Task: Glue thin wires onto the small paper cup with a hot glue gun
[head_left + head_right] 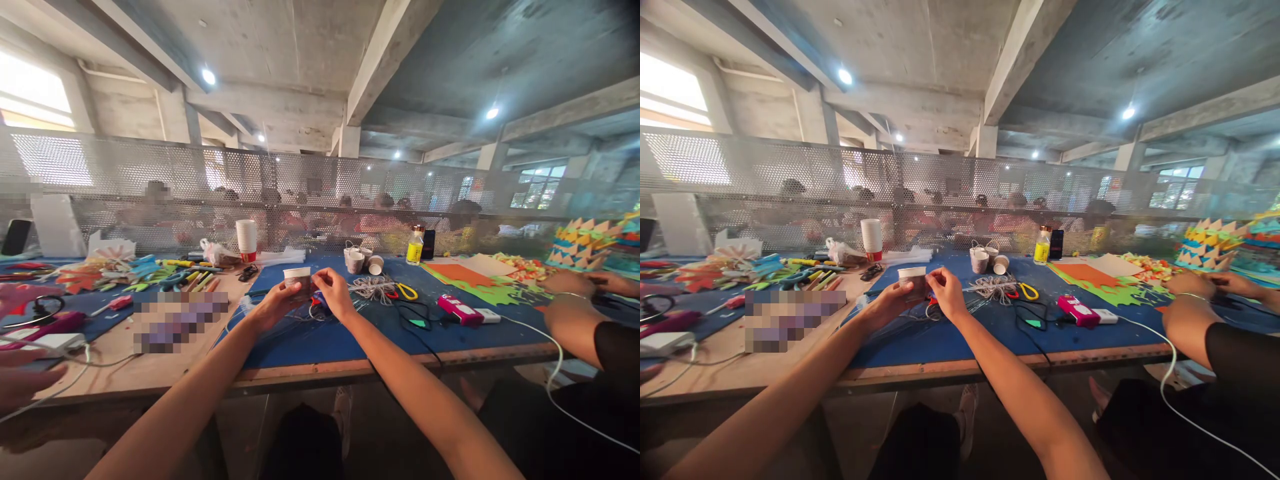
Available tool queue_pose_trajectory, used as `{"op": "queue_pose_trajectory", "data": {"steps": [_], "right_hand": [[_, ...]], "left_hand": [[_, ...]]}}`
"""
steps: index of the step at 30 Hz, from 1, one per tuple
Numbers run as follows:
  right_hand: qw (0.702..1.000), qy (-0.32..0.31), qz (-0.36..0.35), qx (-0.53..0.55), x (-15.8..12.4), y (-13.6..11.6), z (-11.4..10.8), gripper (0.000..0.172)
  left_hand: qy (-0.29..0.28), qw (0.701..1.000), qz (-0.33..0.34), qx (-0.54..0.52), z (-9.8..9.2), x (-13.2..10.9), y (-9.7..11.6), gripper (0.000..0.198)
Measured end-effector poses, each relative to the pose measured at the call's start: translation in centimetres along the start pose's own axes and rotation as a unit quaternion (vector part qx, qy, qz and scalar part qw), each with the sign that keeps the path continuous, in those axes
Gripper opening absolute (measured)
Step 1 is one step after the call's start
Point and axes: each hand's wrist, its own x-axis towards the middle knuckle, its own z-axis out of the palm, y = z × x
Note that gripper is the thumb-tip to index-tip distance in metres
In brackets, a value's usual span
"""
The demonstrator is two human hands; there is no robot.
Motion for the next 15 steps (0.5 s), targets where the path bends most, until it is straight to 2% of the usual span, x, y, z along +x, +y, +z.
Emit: {"op": "queue_pose_trajectory", "data": {"steps": [15], "right_hand": [[1.0, 0.01, 0.007, -0.016, 0.04, 0.07, 0.08, 0.023]], "left_hand": [[-0.014, 1.0, -0.003, 0.004, -0.41, 0.18, -0.28, 0.044]]}}
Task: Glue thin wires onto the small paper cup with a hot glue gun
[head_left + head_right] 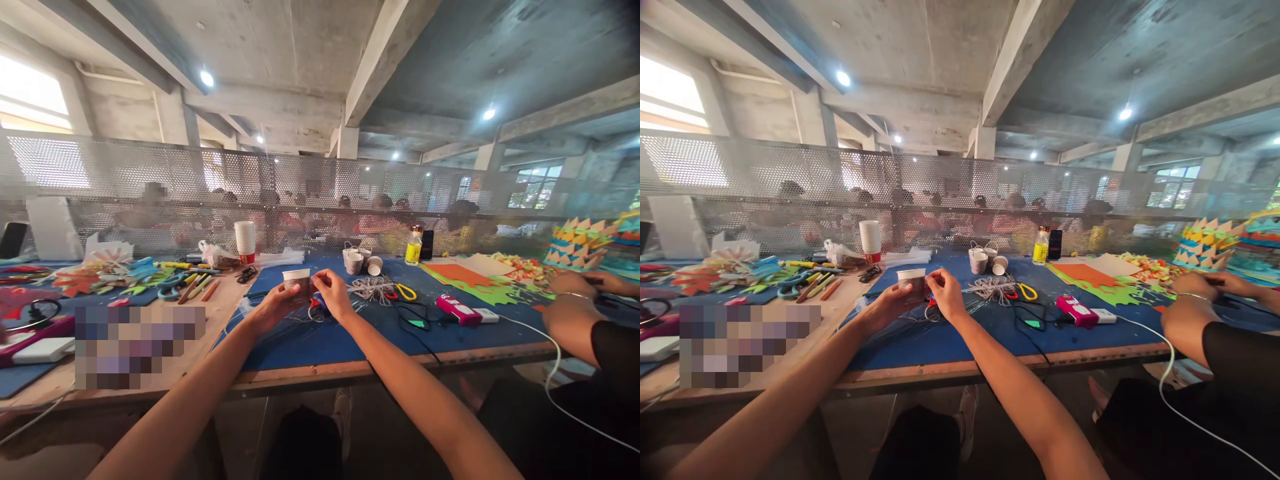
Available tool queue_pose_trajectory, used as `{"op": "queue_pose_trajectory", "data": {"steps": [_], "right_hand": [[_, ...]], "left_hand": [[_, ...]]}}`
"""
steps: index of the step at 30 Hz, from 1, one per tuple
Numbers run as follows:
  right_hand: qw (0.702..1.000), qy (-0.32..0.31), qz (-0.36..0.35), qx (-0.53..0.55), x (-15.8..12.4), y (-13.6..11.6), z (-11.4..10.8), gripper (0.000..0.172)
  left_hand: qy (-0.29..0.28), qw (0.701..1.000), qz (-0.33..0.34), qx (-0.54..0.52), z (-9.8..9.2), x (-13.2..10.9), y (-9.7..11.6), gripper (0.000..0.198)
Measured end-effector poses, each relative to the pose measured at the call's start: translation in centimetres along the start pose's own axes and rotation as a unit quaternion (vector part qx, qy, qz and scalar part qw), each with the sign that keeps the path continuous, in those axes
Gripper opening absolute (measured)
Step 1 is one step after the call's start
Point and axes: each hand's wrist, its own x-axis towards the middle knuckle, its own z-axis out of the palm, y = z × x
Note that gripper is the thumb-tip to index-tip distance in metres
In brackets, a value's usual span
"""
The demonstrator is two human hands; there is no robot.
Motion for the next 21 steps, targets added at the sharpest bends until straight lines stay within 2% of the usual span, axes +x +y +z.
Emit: {"op": "queue_pose_trajectory", "data": {"steps": [21], "right_hand": [[1.0, -0.007, 0.008, 0.016, 0.18, 0.41, -0.07, 0.024]], "left_hand": [[-0.004, 1.0, -0.01, 0.002, 0.16, -0.07, 0.17, 0.043]]}}
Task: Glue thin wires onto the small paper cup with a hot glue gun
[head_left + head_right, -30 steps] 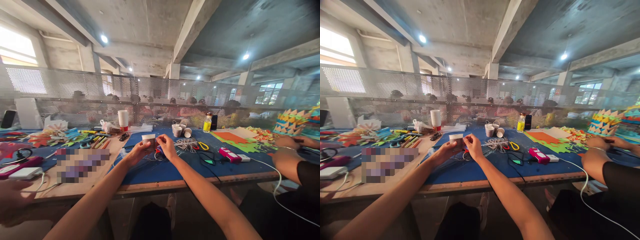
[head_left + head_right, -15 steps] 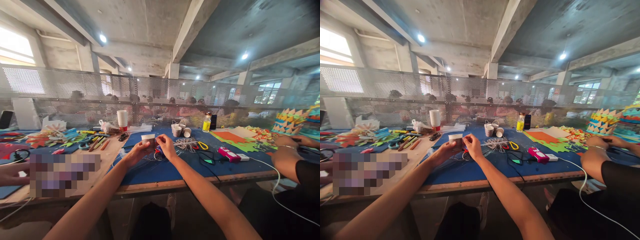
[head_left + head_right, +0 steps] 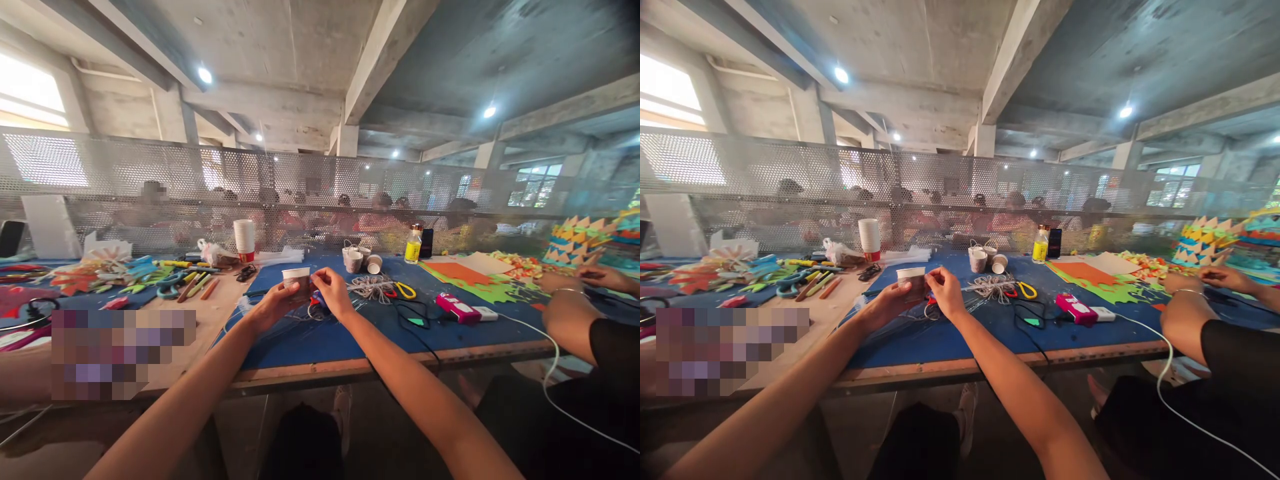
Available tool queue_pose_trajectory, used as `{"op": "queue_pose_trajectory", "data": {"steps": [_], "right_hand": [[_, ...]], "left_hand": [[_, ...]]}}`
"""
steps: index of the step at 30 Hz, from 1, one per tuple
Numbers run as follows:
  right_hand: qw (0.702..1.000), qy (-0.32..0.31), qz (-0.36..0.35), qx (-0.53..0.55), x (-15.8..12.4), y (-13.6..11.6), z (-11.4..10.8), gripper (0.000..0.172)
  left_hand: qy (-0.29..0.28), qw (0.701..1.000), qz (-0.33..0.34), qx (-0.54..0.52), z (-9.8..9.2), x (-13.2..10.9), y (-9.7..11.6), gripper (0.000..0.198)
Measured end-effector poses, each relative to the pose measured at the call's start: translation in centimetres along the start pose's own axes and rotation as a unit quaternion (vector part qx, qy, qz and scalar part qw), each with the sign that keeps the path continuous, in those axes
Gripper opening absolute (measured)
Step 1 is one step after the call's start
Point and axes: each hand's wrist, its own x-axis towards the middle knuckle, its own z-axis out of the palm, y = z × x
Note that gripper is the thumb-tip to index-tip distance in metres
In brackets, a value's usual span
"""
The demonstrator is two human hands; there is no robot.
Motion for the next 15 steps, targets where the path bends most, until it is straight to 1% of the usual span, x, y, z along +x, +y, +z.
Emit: {"op": "queue_pose_trajectory", "data": {"steps": [6, 15], "right_hand": [[1.0, -0.002, 0.0, -0.006, 0.11, 0.34, 0.02, 0.024], [1.0, 0.0, 0.002, 0.003, 0.08, -0.06, 0.01, 0.023]], "left_hand": [[-0.003, 1.0, 0.002, -0.009, -0.25, 0.13, -0.2, 0.046], [-0.013, 1.0, 0.005, -0.012, -0.26, 0.14, -0.25, 0.044]]}}
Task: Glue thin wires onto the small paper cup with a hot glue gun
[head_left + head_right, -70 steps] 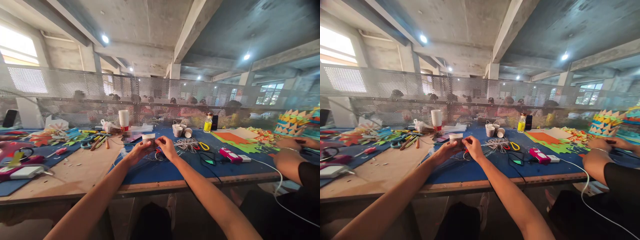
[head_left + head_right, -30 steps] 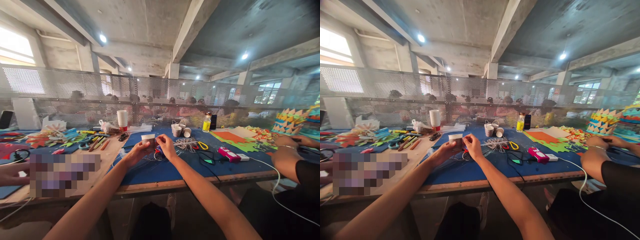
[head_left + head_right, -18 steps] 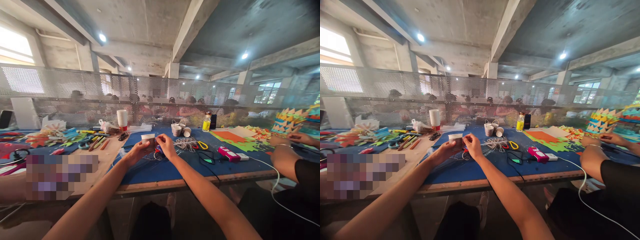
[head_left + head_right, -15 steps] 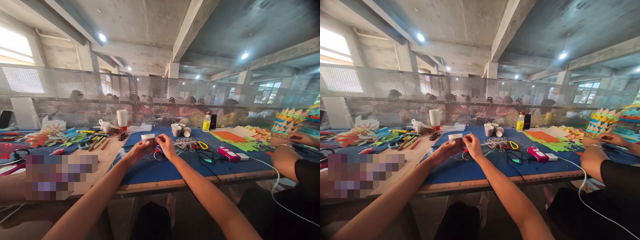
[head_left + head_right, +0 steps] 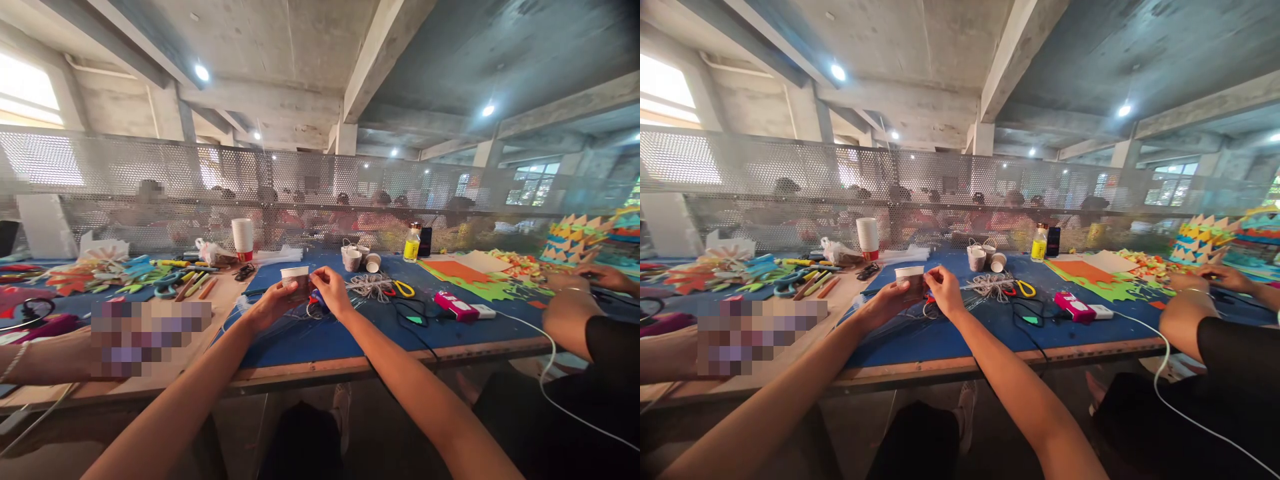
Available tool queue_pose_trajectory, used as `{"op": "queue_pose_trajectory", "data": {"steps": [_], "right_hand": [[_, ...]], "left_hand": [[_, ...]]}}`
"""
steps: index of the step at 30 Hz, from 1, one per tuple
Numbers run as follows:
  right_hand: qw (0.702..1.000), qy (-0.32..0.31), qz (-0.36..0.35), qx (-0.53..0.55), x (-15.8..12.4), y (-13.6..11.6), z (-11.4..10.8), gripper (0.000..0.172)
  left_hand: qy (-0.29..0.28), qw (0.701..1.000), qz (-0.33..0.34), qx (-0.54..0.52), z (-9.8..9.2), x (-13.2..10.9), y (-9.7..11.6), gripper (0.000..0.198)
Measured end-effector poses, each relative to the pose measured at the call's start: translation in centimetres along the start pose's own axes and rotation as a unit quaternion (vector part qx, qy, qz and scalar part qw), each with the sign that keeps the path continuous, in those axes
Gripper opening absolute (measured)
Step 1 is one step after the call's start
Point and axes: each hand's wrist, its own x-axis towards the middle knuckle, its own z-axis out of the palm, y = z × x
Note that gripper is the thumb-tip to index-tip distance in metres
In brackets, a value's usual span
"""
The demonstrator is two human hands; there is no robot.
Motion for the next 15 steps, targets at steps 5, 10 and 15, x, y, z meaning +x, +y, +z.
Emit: {"op": "queue_pose_trajectory", "data": {"steps": [5, 10, 15], "right_hand": [[1.0, 0.002, -0.004, -0.015, 0.13, 0.39, -0.02, 0.023], [1.0, 0.002, -0.004, -0.011, 0.22, 0.54, -0.04, 0.023], [1.0, 0.002, -0.005, -0.002, 0.25, 0.55, -0.05, 0.022]], "left_hand": [[-0.003, 1.0, 0.002, -0.003, 0.16, -0.02, 0.08, 0.043], [-0.01, 1.0, 0.003, -0.005, 0.11, -0.05, 0.06, 0.042], [-0.003, 1.0, 0.0, -0.006, 0.04, -0.08, 0.04, 0.042]]}}
